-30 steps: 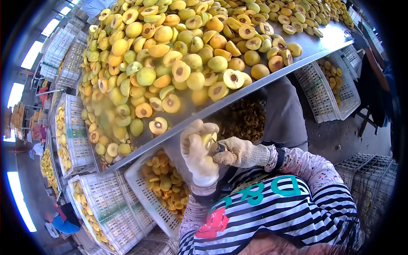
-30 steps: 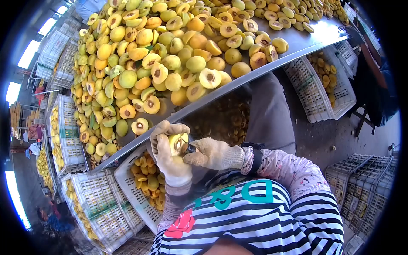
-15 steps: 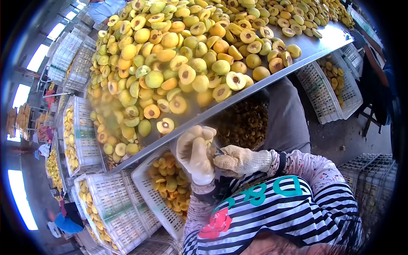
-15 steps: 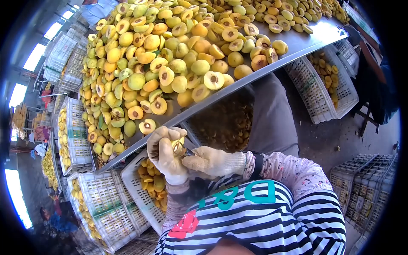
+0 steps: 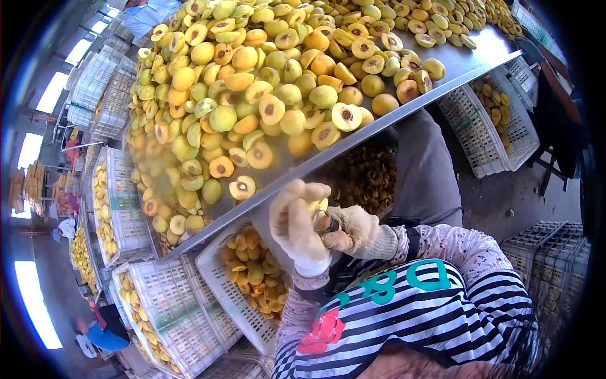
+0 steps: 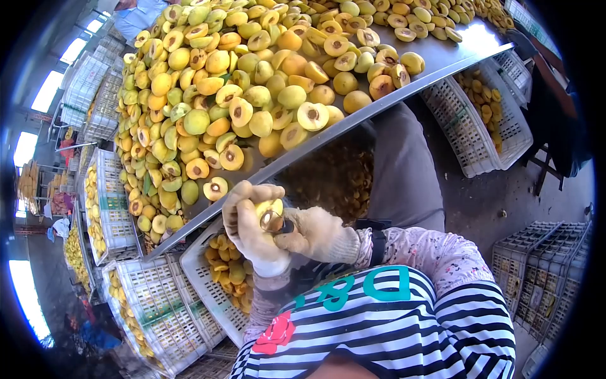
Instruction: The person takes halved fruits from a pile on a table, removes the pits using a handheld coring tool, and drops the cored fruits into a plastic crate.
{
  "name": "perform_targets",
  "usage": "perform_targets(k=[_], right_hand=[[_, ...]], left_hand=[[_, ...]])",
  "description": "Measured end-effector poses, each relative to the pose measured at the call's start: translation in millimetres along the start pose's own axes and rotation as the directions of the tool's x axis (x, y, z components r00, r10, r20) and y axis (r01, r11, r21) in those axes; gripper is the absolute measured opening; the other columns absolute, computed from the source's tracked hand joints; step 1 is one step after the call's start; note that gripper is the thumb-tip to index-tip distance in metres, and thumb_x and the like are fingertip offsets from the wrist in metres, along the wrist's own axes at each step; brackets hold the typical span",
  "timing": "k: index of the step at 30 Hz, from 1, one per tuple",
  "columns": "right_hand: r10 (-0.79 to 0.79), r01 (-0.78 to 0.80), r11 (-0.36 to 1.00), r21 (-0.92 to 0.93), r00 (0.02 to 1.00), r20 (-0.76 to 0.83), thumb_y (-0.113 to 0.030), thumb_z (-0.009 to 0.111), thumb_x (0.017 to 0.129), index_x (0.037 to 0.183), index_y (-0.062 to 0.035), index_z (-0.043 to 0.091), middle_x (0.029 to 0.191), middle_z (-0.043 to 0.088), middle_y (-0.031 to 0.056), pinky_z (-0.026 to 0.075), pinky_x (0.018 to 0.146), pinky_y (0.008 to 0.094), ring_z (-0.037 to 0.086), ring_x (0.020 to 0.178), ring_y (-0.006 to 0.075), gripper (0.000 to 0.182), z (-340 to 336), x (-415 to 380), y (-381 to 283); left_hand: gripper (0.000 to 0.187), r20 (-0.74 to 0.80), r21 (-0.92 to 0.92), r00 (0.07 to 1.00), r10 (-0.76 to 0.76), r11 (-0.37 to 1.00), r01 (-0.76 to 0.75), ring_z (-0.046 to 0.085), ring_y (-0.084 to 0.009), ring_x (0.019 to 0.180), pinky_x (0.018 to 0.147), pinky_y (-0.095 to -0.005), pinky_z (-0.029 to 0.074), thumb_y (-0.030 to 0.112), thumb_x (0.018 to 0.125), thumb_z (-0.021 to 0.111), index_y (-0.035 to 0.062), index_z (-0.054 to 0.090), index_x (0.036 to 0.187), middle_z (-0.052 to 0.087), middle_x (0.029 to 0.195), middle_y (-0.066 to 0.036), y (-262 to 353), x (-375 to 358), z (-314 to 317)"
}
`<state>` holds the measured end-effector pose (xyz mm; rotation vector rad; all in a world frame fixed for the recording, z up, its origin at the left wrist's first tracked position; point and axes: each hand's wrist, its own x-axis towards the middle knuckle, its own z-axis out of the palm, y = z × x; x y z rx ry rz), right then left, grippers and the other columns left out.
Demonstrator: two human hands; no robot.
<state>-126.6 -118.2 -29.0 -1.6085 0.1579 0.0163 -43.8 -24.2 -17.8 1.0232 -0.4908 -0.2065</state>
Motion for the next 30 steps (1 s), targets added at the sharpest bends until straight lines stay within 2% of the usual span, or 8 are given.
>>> perform_targets(k=[3,10,14,16,19,23,27,30], right_hand=[[0.061,-0.060,0.997,0.041,0.998,-0.011,-0.042,0.062,0.096,0.113,-0.0048,0.064,0.093,0.071,0.0138,0.053,0.080,0.0354,0.068,0.085,0.0254,0.040,0.6,2.6,-1.8],[0.205,-0.226,0.958,0.179,0.970,0.129,-0.047,0.056,0.100,0.106,-0.0032,0.067,0.082,0.067,0.0066,0.052,0.067,0.0294,0.063,0.072,0.0163,0.045,1.5,4.5,-12.3],[0.117,-0.510,0.656,0.557,0.797,0.592,-0.049,0.052,0.101,0.083,-0.0046,0.065,0.060,0.055,0.0016,0.038,0.046,0.0240,0.050,0.050,0.0133,0.049,-5.5,5.2,8.6],[0.050,-0.186,0.908,0.375,0.937,0.345,-0.047,0.054,0.100,0.087,-0.0033,0.066,0.065,0.059,0.0038,0.042,0.050,0.0263,0.054,0.055,0.0150,0.047,-0.9,6.0,16.1],[0.103,-0.130,0.983,0.126,0.974,0.201,-0.042,0.060,0.097,0.100,-0.0016,0.066,0.084,0.068,0.0113,0.052,0.075,0.0349,0.064,0.080,0.0227,0.041,-10.9,8.3,0.2],[0.083,-0.077,0.997,-0.033,0.955,0.284,-0.042,0.060,0.097,0.104,-0.0036,0.066,0.086,0.068,0.0106,0.052,0.075,0.0350,0.064,0.080,0.0245,0.040,-11.1,6.3,6.0],[-0.016,-0.005,0.995,0.099,0.979,0.205,-0.043,0.062,0.097,0.108,-0.0036,0.065,0.090,0.067,0.0115,0.052,0.076,0.0335,0.063,0.083,0.0188,0.041,-3.2,7.6,10.2],[0.013,-0.079,0.970,0.232,0.961,0.275,-0.043,0.060,0.099,0.104,-0.0037,0.067,0.085,0.067,0.0060,0.051,0.074,0.0306,0.062,0.080,0.0146,0.040,-3.6,5.3,13.5]], left_hand=[[0.026,-0.067,-0.223,0.990,-0.126,0.969,0.109,0.063,-0.0228,0.089,0.085,-0.0427,0.055,0.020,0.105,0.044,0.0073,0.059,0.122,0.065,0.098,-0.009,-5.1,7.1,-5.5],[0.027,-0.035,0.056,0.992,0.120,0.991,-0.118,0.062,-0.0236,0.091,0.087,-0.0429,0.055,0.018,0.105,0.041,0.0046,0.057,0.121,0.064,0.101,-0.011,-9.1,4.8,-10.7],[0.027,0.141,0.266,0.972,0.190,0.938,-0.222,0.063,-0.0267,0.092,0.087,-0.0416,0.055,0.012,0.100,0.038,0.0002,0.054,0.117,0.063,0.101,-0.013,-2.7,6.2,-19.6],[0.027,0.166,0.323,0.957,0.239,0.903,-0.282,0.064,-0.0279,0.092,0.086,-0.0410,0.055,0.016,0.100,0.041,-0.0007,0.054,0.117,0.062,0.100,-0.012,-5.7,7.6,-19.8],[0.029,0.137,0.341,0.982,0.126,0.925,-0.167,0.064,-0.0269,0.089,0.084,-0.0407,0.055,0.019,0.100,0.045,-0.0010,0.055,0.119,0.062,0.096,-0.011,-11.8,2.7,-25.9],[0.028,0.183,-0.281,0.970,-0.161,0.937,0.208,0.065,-0.0250,0.075,0.070,-0.0331,0.054,0.001,0.090,0.045,-0.0035,0.066,0.106,0.069,0.085,-0.016,3.4,11.7,-25.1],[0.025,-0.028,0.104,0.999,0.020,0.994,-0.017,0.065,-0.0226,0.074,0.064,-0.0289,0.052,0.002,0.087,0.047,-0.0058,0.067,0.100,0.069,0.083,-0.016,8.7,1.4,-2.9],[0.026,0.237,0.273,0.965,0.113,0.946,-0.177,0.065,-0.0242,0.079,0.074,-0.0351,0.056,0.012,0.094,0.050,-0.0052,0.061,0.111,0.066,0.091,-0.013,0.5,4.3,-22.8]])
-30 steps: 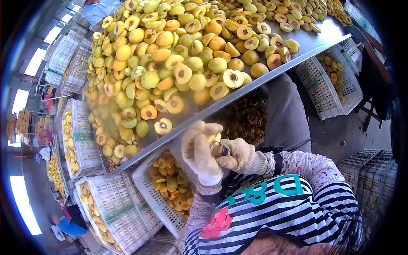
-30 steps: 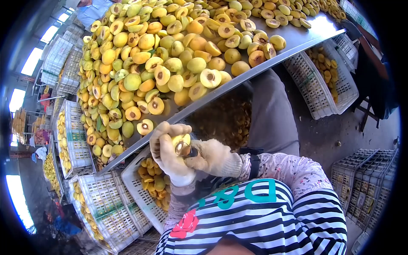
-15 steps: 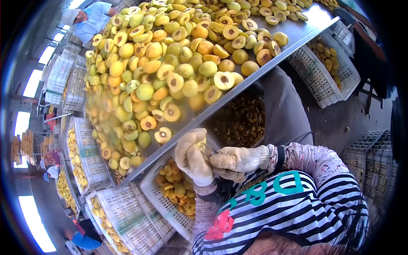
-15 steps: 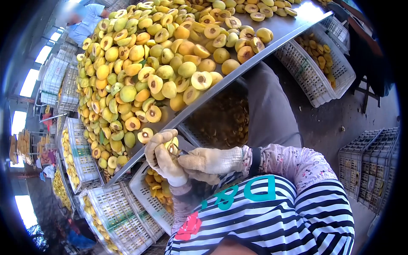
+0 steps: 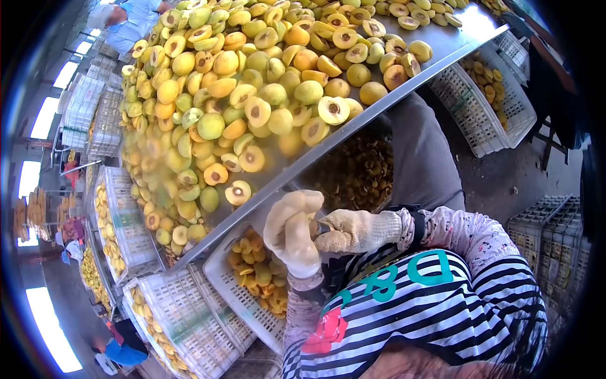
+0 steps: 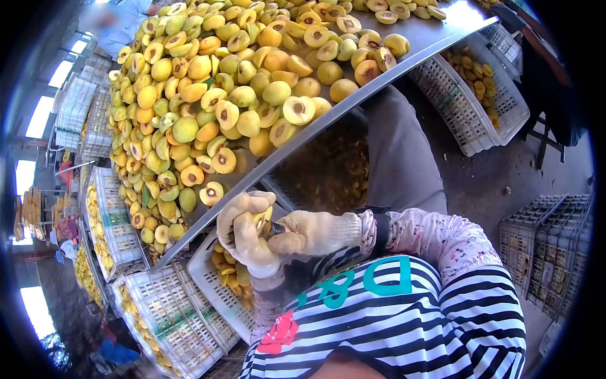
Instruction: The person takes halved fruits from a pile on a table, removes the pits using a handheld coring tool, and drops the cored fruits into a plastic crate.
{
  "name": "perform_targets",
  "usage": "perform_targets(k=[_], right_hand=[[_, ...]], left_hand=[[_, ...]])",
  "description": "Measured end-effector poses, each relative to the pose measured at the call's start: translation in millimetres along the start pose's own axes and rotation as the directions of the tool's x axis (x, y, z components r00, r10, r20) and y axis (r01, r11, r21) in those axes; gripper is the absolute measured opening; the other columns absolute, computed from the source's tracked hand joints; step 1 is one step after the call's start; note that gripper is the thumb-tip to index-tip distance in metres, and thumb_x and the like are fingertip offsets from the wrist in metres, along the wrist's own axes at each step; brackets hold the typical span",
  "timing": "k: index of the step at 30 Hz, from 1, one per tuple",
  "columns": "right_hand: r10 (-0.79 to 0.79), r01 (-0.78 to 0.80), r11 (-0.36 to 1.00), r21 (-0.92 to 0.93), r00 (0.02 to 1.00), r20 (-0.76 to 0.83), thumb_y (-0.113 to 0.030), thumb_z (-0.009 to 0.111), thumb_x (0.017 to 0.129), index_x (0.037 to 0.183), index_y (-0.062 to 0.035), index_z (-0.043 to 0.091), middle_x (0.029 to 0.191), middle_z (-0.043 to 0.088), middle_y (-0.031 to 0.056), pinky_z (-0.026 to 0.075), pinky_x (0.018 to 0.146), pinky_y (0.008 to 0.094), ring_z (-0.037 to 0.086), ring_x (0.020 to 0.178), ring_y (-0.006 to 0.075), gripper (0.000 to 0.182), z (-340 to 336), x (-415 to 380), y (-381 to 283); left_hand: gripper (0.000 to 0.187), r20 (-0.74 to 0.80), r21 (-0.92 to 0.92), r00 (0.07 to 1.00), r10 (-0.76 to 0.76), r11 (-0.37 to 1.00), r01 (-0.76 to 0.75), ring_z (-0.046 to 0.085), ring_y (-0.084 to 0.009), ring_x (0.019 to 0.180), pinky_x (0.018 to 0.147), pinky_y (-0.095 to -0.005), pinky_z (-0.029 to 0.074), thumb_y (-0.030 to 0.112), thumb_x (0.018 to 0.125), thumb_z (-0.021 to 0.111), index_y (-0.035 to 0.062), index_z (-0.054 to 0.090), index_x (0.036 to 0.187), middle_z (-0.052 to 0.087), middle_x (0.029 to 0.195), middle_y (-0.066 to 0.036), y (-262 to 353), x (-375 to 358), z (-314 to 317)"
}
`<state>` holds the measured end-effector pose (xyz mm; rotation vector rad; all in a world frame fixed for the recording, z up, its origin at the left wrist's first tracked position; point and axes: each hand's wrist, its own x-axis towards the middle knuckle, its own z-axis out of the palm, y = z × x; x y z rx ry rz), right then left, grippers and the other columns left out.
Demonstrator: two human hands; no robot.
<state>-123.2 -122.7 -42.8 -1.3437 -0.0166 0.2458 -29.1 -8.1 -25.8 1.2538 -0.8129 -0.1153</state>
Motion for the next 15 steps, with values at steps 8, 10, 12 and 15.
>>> perform_targets(k=[8,10,12,15], right_hand=[[0.245,-0.351,0.849,0.395,0.924,0.293,-0.046,0.047,0.104,0.084,-0.0121,0.052,0.060,0.042,-0.0056,0.033,0.042,0.0228,0.039,0.047,0.0066,0.040,-3.6,-5.9,-2.3],[0.232,-0.439,0.721,0.537,0.882,0.410,-0.048,0.042,0.106,0.080,-0.0146,0.046,0.056,0.036,-0.0075,0.028,0.036,0.0215,0.033,0.041,0.0048,0.042,-2.8,-6.7,-1.0],[0.155,-0.437,0.647,0.625,0.878,0.454,-0.049,0.040,0.106,0.081,-0.0157,0.045,0.056,0.035,-0.0079,0.029,0.036,0.0209,0.033,0.041,0.0039,0.042,1.5,-8.0,1.1],[0.151,-0.386,0.698,0.603,0.903,0.403,-0.044,0.043,0.106,0.083,-0.0146,0.045,0.056,0.037,-0.0072,0.030,0.035,0.0213,0.034,0.040,0.0049,0.038,4.6,-4.0,-3.1]], left_hand=[[0.028,0.340,-0.648,0.875,-0.345,0.589,0.484,0.066,-0.0264,0.078,0.073,-0.0377,0.056,0.011,0.089,0.060,-0.0029,0.067,0.112,0.067,0.080,-0.011,-13.8,15.2,-15.0],[0.032,0.477,-0.689,0.823,-0.309,0.451,0.568,0.068,-0.0284,0.077,0.073,-0.0383,0.057,0.010,0.086,0.063,-0.0063,0.068,0.113,0.070,0.080,-0.014,-22.4,20.8,-22.7],[0.033,0.572,-0.652,0.769,-0.284,0.411,0.637,0.068,-0.0283,0.075,0.070,-0.0378,0.057,0.011,0.085,0.064,-0.0075,0.068,0.112,0.070,0.079,-0.015,-29.4,25.4,-29.2],[0.032,0.640,-0.599,0.702,-0.313,0.369,0.711,0.069,-0.0286,0.075,0.070,-0.0368,0.058,0.009,0.086,0.062,-0.0095,0.068,0.112,0.071,0.080,-0.016,-30.3,32.8,-32.2]])
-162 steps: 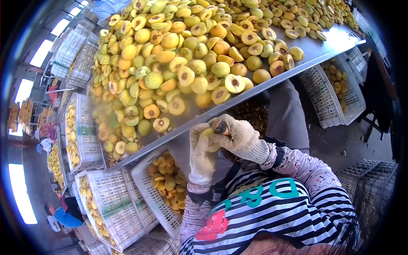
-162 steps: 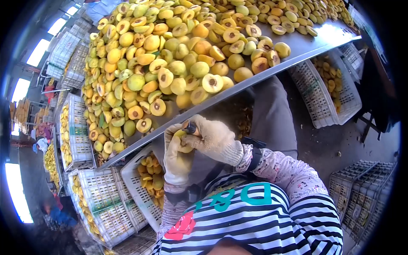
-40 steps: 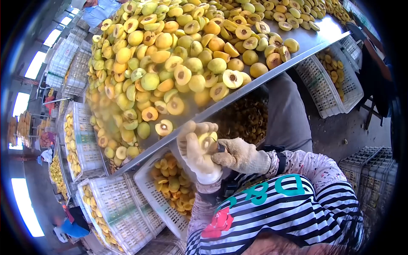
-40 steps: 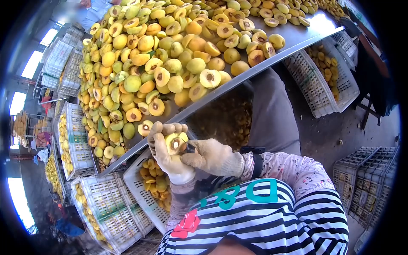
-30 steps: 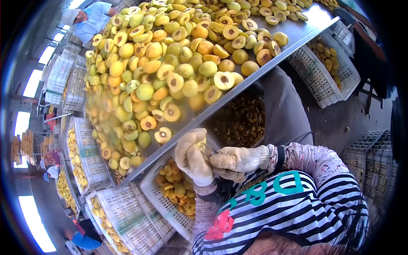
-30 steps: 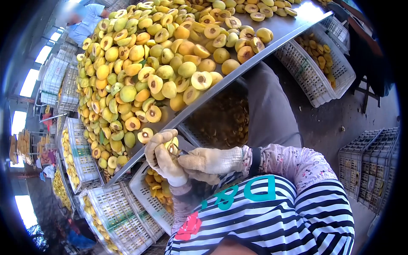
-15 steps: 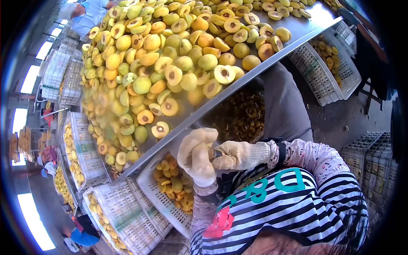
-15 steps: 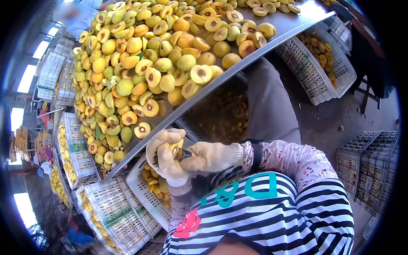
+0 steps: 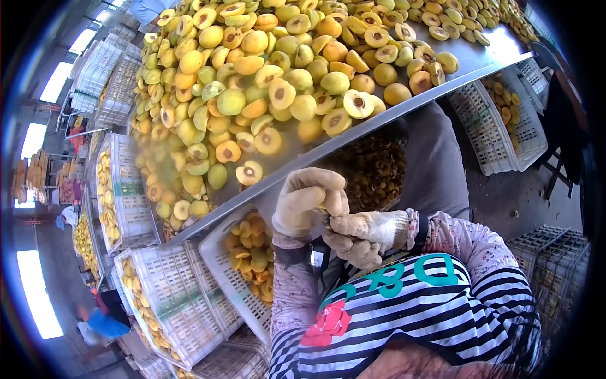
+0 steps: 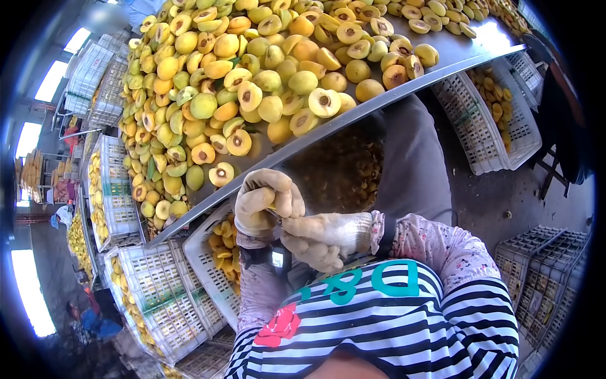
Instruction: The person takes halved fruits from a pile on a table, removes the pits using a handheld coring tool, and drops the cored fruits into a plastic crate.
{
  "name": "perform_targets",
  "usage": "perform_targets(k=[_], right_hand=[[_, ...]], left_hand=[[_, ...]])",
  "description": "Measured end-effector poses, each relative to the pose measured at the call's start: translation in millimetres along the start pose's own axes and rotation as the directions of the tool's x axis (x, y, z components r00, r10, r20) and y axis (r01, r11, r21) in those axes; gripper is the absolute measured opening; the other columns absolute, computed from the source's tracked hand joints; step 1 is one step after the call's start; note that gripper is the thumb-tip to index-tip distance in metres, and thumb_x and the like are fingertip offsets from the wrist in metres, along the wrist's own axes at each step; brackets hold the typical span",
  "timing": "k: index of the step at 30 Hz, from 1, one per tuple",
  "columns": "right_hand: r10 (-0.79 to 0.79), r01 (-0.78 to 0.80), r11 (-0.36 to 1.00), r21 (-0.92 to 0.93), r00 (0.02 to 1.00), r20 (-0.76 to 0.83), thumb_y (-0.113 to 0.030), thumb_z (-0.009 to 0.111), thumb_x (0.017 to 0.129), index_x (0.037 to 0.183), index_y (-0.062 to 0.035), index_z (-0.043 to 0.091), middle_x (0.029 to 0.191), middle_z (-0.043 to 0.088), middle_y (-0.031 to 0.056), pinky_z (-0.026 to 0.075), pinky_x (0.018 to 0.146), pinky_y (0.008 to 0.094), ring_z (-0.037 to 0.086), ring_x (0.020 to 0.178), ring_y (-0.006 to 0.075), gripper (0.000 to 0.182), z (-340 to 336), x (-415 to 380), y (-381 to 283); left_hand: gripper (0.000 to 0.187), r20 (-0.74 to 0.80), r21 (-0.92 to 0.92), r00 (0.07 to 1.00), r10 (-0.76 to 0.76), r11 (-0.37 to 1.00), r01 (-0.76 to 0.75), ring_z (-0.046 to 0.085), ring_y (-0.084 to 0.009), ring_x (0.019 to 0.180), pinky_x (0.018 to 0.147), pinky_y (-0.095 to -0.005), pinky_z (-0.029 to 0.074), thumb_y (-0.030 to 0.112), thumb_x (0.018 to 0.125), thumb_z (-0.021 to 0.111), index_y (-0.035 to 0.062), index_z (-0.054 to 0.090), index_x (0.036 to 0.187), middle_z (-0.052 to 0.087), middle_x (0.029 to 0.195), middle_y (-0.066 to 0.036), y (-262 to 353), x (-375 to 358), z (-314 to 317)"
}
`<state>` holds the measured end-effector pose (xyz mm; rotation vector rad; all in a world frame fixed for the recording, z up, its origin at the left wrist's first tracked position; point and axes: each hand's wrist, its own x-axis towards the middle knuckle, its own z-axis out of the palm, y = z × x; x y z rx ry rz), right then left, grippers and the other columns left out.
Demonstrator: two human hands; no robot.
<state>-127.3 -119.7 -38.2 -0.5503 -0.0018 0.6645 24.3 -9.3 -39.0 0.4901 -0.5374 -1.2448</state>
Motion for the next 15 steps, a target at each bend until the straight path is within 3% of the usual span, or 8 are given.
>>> perform_targets(k=[1,2,4,6,8,10,12,15], right_hand=[[-0.032,0.013,0.985,-0.170,0.994,-0.107,-0.043,0.045,0.106,0.083,-0.0140,0.046,0.056,0.038,-0.0068,0.030,0.035,0.0215,0.034,0.040,0.0055,0.037,5.7,2.2,-3.4],[-0.081,0.008,0.943,-0.334,0.975,-0.207,-0.041,0.046,0.105,0.083,-0.0135,0.046,0.056,0.040,-0.0064,0.030,0.036,0.0216,0.034,0.039,0.0060,0.036,8.0,2.8,-6.1],[0.023,-0.072,0.966,-0.247,0.981,-0.195,-0.046,0.047,0.104,0.080,-0.0134,0.047,0.055,0.039,-0.0055,0.032,0.037,0.0230,0.035,0.040,0.0072,0.041,0.7,0.3,-8.3],[0.133,-0.161,0.974,-0.160,0.977,-0.169,-0.051,0.047,0.102,0.076,-0.0133,0.047,0.054,0.038,-0.0045,0.033,0.038,0.0245,0.036,0.041,0.0084,0.046,-11.1,-4.4,-10.9],[0.108,-0.124,0.981,0.152,0.988,0.113,-0.059,0.048,0.100,0.078,-0.0149,0.047,0.053,0.038,-0.0040,0.033,0.036,0.0239,0.035,0.041,0.0076,0.049,-35.8,-12.6,-6.5],[-0.088,-0.137,0.812,0.567,0.932,0.351,-0.059,0.052,0.098,0.079,-0.0150,0.047,0.053,0.039,-0.0039,0.032,0.036,0.0220,0.035,0.040,0.0069,0.048,-56.2,-10.5,8.4],[-0.159,0.000,0.930,0.368,0.901,0.403,-0.061,0.054,0.096,0.079,-0.0146,0.048,0.053,0.040,-0.0040,0.031,0.036,0.0215,0.035,0.039,0.0070,0.050,-69.1,-15.8,9.1],[-0.160,0.033,0.943,0.330,0.918,0.363,-0.066,0.058,0.090,0.077,-0.0129,0.049,0.052,0.042,-0.0034,0.031,0.035,0.0225,0.036,0.039,0.0073,0.056,-63.8,-32.8,-10.9]], left_hand=[[0.032,0.006,-0.112,1.000,-0.012,0.994,0.013,0.070,-0.0286,0.077,0.071,-0.0361,0.059,0.008,0.087,0.061,-0.0108,0.067,0.112,0.071,0.080,-0.017,-1.5,2.3,2.9],[0.031,-0.016,-0.091,0.999,-0.051,0.995,0.049,0.070,-0.0287,0.077,0.071,-0.0360,0.059,0.008,0.087,0.061,-0.0109,0.067,0.112,0.071,0.081,-0.018,-1.3,3.4,3.2],[0.031,-0.062,-0.053,0.989,-0.136,0.990,0.133,0.071,-0.0288,0.079,0.072,-0.0358,0.059,0.007,0.087,0.061,-0.0112,0.067,0.112,0.071,0.083,-0.019,-2.0,5.1,2.5],[0.030,-0.080,-0.104,0.994,-0.079,0.992,0.071,0.066,-0.0270,0.071,0.068,-0.0393,0.057,0.011,0.091,0.057,-0.0070,0.067,0.113,0.068,0.077,-0.014,-13.3,10.7,2.6],[0.030,-0.114,-0.214,0.993,-0.010,0.977,-0.014,0.063,-0.0261,0.068,0.066,-0.0413,0.055,0.014,0.095,0.054,-0.0038,0.067,0.116,0.066,0.076,-0.011,-31.1,22.9,-0.8],[0.031,-0.343,-0.213,0.939,-0.032,0.976,-0.044,0.058,-0.0248,0.072,0.070,-0.0422,0.052,0.019,0.101,0.046,0.0022,0.063,0.121,0.062,0.080,-0.006,-43.2,39.0,0.3],[0.029,-0.622,-0.223,0.775,-0.109,0.974,-0.042,0.055,-0.0226,0.079,0.078,-0.0413,0.051,0.022,0.105,0.044,0.0054,0.061,0.121,0.058,0.081,-0.002,-45.0,52.7,12.3],[0.028,-0.670,-0.281,0.735,-0.103,0.952,-0.123,0.057,-0.0245,0.082,0.082,-0.0434,0.052,0.020,0.105,0.043,0.0046,0.061,0.121,0.061,0.084,-0.004,-53.4,52.3,2.1]])
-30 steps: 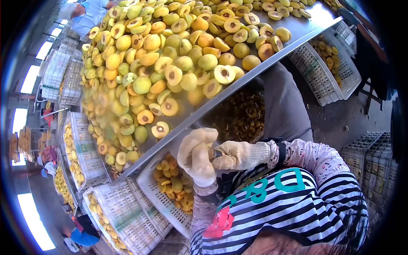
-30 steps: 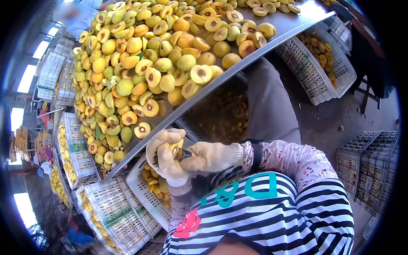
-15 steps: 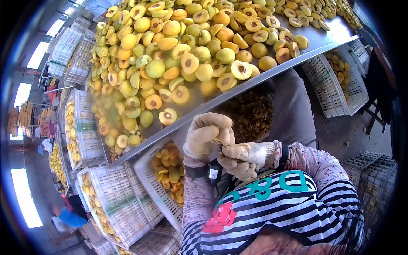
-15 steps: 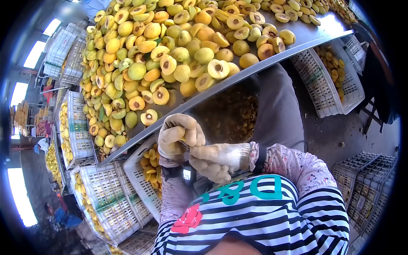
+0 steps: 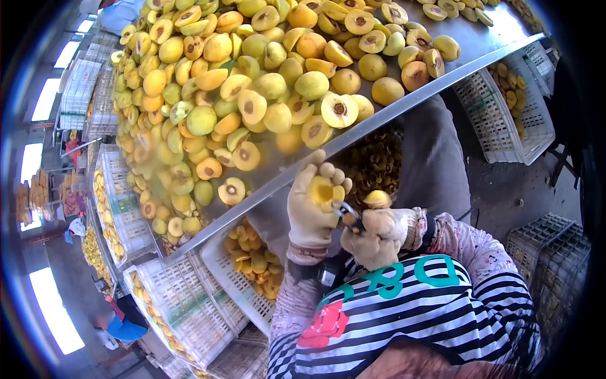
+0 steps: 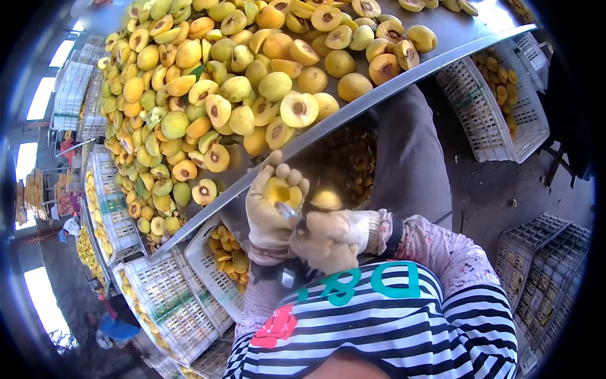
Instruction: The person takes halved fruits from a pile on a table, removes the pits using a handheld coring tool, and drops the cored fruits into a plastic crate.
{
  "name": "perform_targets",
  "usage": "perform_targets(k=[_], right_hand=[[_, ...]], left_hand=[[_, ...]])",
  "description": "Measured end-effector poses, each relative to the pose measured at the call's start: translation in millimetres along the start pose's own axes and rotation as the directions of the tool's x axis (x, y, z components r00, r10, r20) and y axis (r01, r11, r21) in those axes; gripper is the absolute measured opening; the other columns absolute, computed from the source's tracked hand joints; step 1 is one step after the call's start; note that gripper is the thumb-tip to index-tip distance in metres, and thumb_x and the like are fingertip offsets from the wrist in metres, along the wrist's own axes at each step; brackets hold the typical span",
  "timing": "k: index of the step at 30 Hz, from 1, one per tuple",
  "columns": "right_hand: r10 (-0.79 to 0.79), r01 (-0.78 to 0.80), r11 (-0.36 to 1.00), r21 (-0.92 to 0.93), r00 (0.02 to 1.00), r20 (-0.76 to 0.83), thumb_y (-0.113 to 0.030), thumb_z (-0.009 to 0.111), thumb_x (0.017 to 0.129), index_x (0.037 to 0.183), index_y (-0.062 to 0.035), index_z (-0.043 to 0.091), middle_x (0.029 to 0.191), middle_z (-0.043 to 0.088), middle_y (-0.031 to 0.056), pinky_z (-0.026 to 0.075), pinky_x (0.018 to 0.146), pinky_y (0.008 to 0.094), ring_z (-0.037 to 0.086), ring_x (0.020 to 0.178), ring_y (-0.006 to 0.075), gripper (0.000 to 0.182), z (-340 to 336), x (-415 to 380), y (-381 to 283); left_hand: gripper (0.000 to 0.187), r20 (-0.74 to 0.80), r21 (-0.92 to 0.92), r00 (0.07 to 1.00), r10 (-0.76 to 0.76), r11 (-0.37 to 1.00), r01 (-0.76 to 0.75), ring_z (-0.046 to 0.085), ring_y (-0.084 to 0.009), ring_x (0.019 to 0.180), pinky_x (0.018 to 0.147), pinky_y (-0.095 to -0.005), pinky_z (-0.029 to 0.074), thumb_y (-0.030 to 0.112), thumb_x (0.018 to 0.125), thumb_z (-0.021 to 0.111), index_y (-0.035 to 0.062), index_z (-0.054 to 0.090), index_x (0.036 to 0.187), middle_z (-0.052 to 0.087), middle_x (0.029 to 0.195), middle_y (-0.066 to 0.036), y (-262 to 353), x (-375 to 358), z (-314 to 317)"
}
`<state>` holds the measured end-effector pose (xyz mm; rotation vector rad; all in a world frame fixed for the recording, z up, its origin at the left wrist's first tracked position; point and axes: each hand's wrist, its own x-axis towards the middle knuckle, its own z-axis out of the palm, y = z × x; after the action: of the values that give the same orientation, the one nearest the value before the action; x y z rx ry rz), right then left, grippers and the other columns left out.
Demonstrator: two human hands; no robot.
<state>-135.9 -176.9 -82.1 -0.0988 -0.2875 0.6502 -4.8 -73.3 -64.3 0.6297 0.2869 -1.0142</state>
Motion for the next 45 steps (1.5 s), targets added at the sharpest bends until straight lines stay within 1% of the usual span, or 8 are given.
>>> perform_targets(k=[7,9,11,15,21,26,33,45], right_hand=[[-0.064,-0.086,0.979,-0.187,0.737,-0.673,-0.054,0.037,0.105,0.091,-0.0079,0.054,0.053,0.039,-0.0017,0.035,0.038,0.0272,0.035,0.039,0.0108,0.051,5.6,5.9,2.9],[-0.107,-0.182,0.924,-0.336,0.722,-0.684,-0.048,0.041,0.106,0.104,-0.0075,0.055,0.061,0.045,-0.0011,0.037,0.044,0.0256,0.041,0.046,0.0100,0.043,-0.1,5.1,3.3],[-0.211,-0.208,0.839,-0.503,0.728,-0.653,-0.043,0.044,0.106,0.107,-0.0090,0.053,0.069,0.050,-0.0003,0.037,0.044,0.0237,0.043,0.050,0.0080,0.035,-3.4,8.2,11.7],[-0.287,-0.287,0.717,-0.635,0.708,-0.645,-0.039,0.059,0.099,0.105,-0.0085,0.057,0.072,0.056,-0.0001,0.040,0.054,0.0256,0.050,0.060,0.0087,0.031,8.7,15.2,15.8],[-0.486,-0.453,0.459,-0.764,0.592,-0.643,-0.035,0.063,0.095,0.119,-0.0096,0.061,0.076,0.057,-0.0001,0.046,0.062,0.0259,0.055,0.067,0.0091,0.034,40.6,16.1,14.8],[-0.559,-0.280,0.520,-0.807,0.603,-0.570,-0.035,0.061,0.098,0.117,-0.0092,0.061,0.076,0.058,0.0006,0.048,0.064,0.0264,0.056,0.069,0.0094,0.033,61.8,21.5,18.8],[-0.503,-0.436,0.344,-0.831,0.662,-0.556,-0.039,0.058,0.100,0.123,-0.0034,0.060,0.092,0.068,0.0110,0.052,0.078,0.0331,0.065,0.085,0.0194,0.043,50.3,70.5,37.0],[-0.444,-0.636,0.357,-0.684,0.529,-0.724,-0.041,0.056,0.101,0.122,-0.0055,0.064,0.102,0.070,0.0179,0.052,0.086,0.0365,0.068,0.096,0.0283,0.043,51.6,79.6,41.9]], left_hand=[[0.030,0.297,0.793,0.681,0.669,0.225,-0.566,0.066,-0.0249,0.080,0.075,-0.0372,0.057,0.016,0.105,0.043,-0.0031,0.059,0.121,0.067,0.088,-0.015,42.3,-61.8,-41.7],[0.021,0.053,0.866,0.775,0.630,0.357,-0.350,0.067,-0.0222,0.087,0.077,-0.0325,0.055,0.011,0.100,0.055,-0.0030,0.067,0.111,0.070,0.097,-0.014,73.4,-94.0,-58.1],[0.019,0.434,0.794,0.740,0.513,-0.606,-0.045,0.068,-0.0240,0.090,0.085,-0.0348,0.054,0.008,0.093,0.065,-0.0011,0.069,0.109,0.071,0.096,-0.013,106.9,-111.0,-75.6],[0.025,0.442,0.872,0.480,0.758,-0.489,-0.031,0.069,-0.0276,0.097,0.087,-0.0351,0.053,0.017,0.093,0.066,-0.0025,0.069,0.109,0.071,0.105,-0.017,136.7,-109.4,-54.0],[0.046,0.230,0.840,0.755,0.614,-0.517,0.164,0.068,-0.0367,0.099,0.088,-0.0400,0.052,0.037,0.088,0.069,-0.0015,0.068,0.114,0.070,0.102,-0.023,166.1,-16.6,-76.2],[0.039,0.412,0.825,0.644,0.644,0.037,-0.564,0.063,-0.0139,0.088,0.081,-0.0252,0.053,-0.005,0.082,0.071,-0.0004,0.063,0.120,0.065,0.100,-0.001,131.0,-12.3,-66.8],[0.040,0.244,0.256,0.813,0.529,0.773,-0.580,0.062,-0.0219,0.091,0.083,-0.0344,0.054,0.037,0.102,0.048,0.0006,0.060,0.114,0.063,0.098,-0.011,31.7,-88.1,-34.6],[0.035,0.018,0.253,0.794,0.608,0.765,-0.592,0.063,-0.0214,0.091,0.080,-0.0313,0.055,0.027,0.104,0.047,-0.0031,0.062,0.113,0.064,0.103,-0.012,10.8,-91.3,-27.5]])
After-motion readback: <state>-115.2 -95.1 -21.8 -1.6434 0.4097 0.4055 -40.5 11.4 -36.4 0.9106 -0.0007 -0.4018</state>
